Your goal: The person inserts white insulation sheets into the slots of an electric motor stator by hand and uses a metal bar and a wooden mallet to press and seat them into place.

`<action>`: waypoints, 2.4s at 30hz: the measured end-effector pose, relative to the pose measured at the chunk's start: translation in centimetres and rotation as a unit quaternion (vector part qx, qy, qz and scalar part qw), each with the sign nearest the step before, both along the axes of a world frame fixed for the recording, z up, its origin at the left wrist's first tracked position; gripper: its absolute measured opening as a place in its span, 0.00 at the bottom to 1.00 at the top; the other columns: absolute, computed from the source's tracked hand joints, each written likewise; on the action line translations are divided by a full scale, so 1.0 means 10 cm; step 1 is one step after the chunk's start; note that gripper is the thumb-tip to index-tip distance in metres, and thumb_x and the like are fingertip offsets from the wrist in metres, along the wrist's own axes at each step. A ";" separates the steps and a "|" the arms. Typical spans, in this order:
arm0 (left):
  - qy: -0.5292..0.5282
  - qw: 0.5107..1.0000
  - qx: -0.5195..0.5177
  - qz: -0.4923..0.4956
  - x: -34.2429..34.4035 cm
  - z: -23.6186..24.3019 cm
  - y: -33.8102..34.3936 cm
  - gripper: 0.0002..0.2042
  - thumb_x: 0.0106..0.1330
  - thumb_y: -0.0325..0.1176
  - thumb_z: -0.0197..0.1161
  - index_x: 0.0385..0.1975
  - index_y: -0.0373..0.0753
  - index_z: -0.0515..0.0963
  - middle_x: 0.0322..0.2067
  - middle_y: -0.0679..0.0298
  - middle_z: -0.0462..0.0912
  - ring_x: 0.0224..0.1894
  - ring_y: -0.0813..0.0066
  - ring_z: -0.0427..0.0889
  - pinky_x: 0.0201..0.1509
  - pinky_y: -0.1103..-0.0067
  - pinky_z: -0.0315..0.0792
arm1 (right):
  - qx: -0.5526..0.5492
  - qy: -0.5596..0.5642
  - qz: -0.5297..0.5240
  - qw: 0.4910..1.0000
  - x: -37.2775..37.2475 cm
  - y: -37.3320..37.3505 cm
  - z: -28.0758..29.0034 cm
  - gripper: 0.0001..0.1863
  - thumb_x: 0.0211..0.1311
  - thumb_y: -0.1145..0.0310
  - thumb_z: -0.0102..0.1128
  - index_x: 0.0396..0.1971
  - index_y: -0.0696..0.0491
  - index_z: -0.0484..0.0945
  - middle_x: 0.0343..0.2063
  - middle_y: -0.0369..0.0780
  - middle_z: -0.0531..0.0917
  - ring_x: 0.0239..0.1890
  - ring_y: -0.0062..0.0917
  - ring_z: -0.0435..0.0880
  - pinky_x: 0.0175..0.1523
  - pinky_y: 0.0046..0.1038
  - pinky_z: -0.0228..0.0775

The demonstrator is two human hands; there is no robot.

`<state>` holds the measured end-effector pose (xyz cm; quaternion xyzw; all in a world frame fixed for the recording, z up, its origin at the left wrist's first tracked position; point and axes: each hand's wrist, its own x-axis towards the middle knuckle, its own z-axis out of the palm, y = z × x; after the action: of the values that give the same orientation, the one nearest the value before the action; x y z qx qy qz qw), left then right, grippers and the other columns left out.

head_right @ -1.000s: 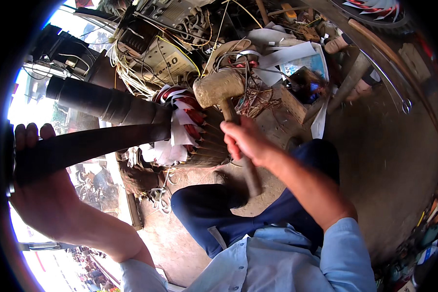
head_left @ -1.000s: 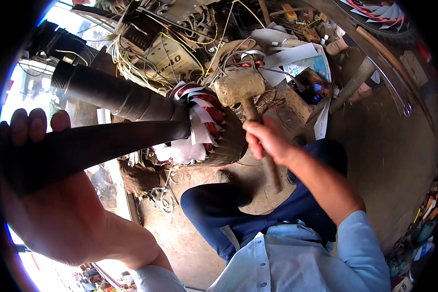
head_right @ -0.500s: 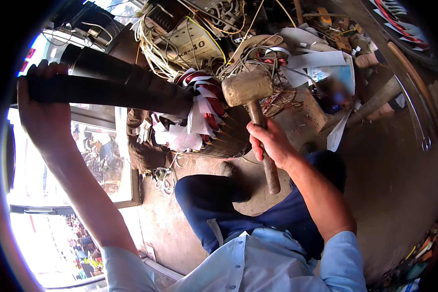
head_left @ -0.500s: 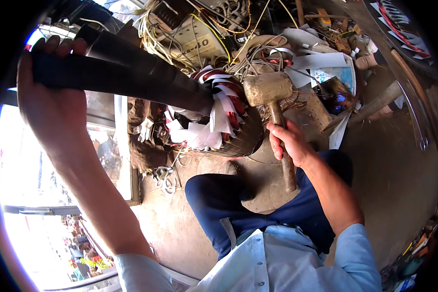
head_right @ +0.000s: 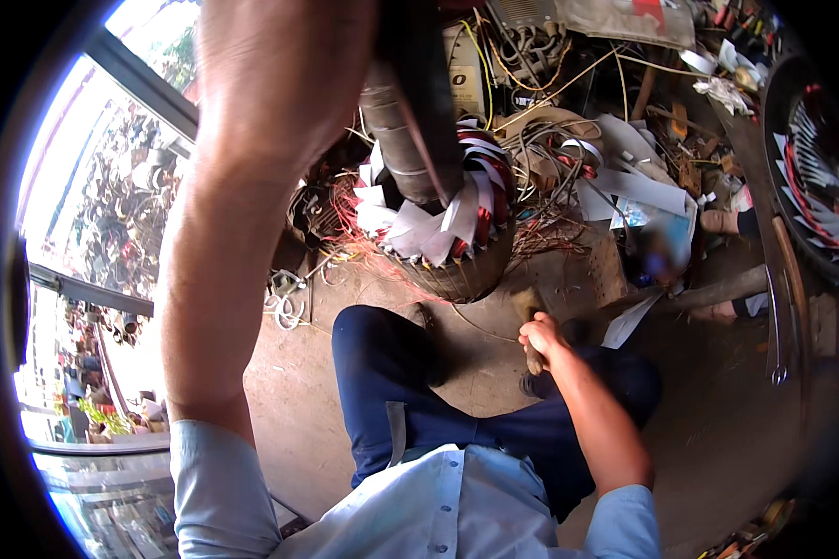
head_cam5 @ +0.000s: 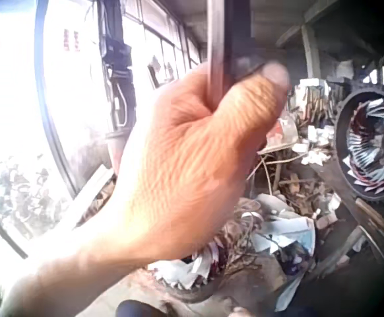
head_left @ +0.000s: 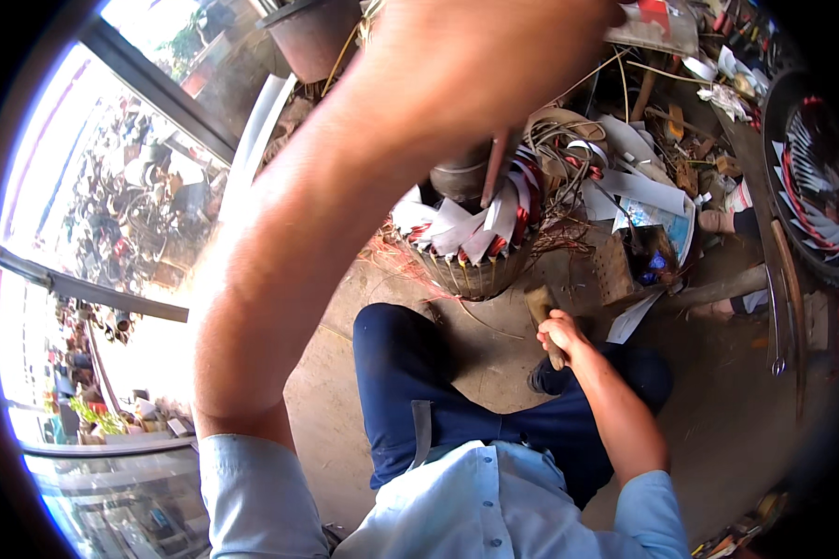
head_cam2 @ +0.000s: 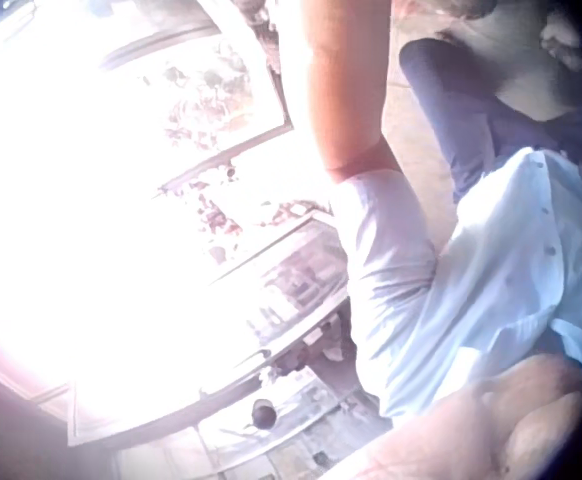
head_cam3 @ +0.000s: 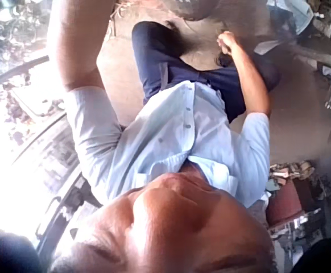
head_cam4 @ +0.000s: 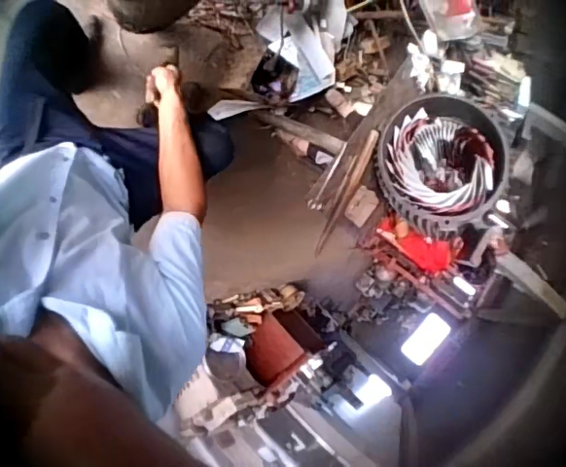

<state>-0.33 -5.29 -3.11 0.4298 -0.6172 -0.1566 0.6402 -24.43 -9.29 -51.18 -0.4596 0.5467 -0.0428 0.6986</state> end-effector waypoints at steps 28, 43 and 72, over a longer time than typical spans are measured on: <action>-0.286 0.921 0.075 0.254 0.26 -2.45 0.67 0.17 0.52 0.42 0.72 0.36 0.39 0.80 0.41 0.58 0.78 0.56 0.57 0.75 0.68 0.53 0.58 | -0.413 -0.476 0.216 0.746 1.30 -0.76 4.11 0.17 0.72 0.68 0.41 0.57 0.57 0.65 0.23 0.31 0.69 0.24 0.16 0.69 0.38 0.26 0.67; -0.193 0.950 0.052 0.241 0.26 -2.59 0.72 0.14 0.50 0.35 0.70 0.38 0.45 0.84 0.48 0.61 0.80 0.59 0.57 0.74 0.72 0.53 0.52 | -0.532 -0.339 0.314 0.709 1.46 -0.05 4.34 0.16 0.67 0.71 0.57 0.48 0.52 0.60 0.22 0.33 0.72 0.22 0.19 0.73 0.35 0.28 0.65; -0.286 0.931 0.092 0.206 0.16 -2.40 0.47 0.15 0.45 0.40 0.75 0.29 0.41 0.79 0.28 0.67 0.73 0.34 0.66 0.74 0.43 0.70 0.65 | -0.546 -0.403 0.152 0.719 1.29 -0.21 3.79 0.11 0.67 0.69 0.56 0.40 0.48 0.62 0.19 0.33 0.68 0.20 0.19 0.68 0.32 0.28 0.64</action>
<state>1.25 -0.60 -27.09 0.6309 -0.6551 0.0517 0.4126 -11.58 -11.43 -13.26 -0.7775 0.0182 -0.4085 0.4778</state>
